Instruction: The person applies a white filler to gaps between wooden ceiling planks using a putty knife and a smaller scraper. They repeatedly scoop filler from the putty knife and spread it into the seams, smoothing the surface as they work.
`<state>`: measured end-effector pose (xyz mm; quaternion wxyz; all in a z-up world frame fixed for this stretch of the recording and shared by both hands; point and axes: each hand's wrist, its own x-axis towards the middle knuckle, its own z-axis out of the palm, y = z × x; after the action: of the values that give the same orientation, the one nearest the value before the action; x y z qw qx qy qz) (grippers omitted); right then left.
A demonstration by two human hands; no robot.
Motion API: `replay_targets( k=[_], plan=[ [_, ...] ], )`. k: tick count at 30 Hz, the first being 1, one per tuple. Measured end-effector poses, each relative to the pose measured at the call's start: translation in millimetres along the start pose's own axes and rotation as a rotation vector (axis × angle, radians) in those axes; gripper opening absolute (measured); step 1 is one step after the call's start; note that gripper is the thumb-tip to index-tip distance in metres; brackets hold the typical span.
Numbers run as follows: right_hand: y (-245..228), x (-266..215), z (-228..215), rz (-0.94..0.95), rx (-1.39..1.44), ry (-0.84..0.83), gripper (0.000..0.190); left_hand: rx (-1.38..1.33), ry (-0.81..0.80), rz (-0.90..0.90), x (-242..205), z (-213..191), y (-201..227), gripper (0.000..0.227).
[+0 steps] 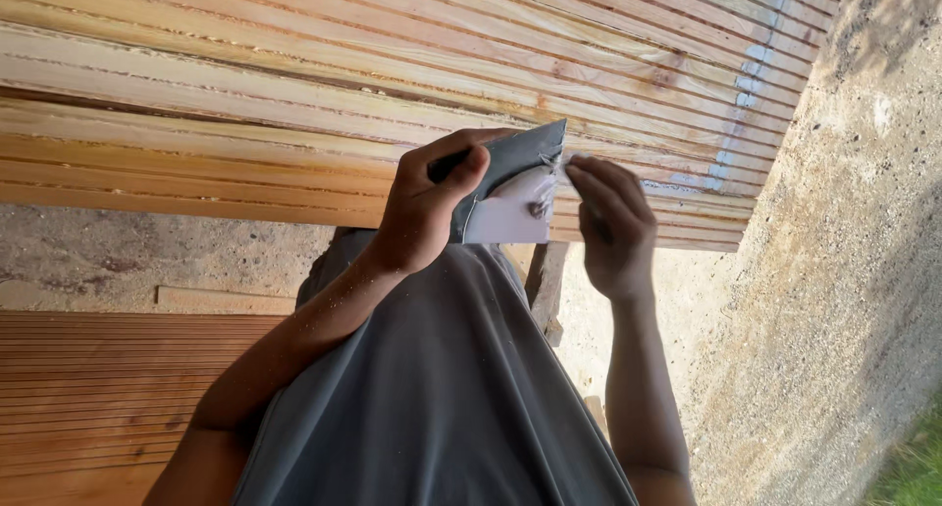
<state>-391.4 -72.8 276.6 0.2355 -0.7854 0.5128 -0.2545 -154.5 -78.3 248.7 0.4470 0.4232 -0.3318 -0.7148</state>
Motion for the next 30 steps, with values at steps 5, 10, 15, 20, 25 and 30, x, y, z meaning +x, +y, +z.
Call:
replay_targets(
  k=[5,10,15,20,25,30],
  plan=[
    [-13.2,9.6,-50.6,0.034,-0.093,-0.047,0.043,0.322,-0.145,0.329,16.3,29.8,10.4,0.047],
    [-20.4,13.3,-75.7,0.282,0.146,0.094,0.039,0.372,-0.203,0.371,31.3,51.1,15.8,0.049],
    [-22.4,10.4,-85.6,0.156,0.085,0.011,0.039,0.470,-0.217,0.360,45.5,82.1,13.0,0.046],
    [-18.2,8.7,-95.0,0.079,0.018,-0.003,0.033,0.437,-0.152,0.451,69.7,118.4,9.3,0.045],
    [-4.5,1.2,-112.0,0.046,0.005,-0.023,0.036,0.337,-0.139,0.511,91.8,144.5,11.1,0.040],
    [25.1,-23.7,-126.4,0.088,0.130,0.026,0.032,0.225,-0.011,0.551,117.3,143.7,-6.5,0.029]
  ],
)
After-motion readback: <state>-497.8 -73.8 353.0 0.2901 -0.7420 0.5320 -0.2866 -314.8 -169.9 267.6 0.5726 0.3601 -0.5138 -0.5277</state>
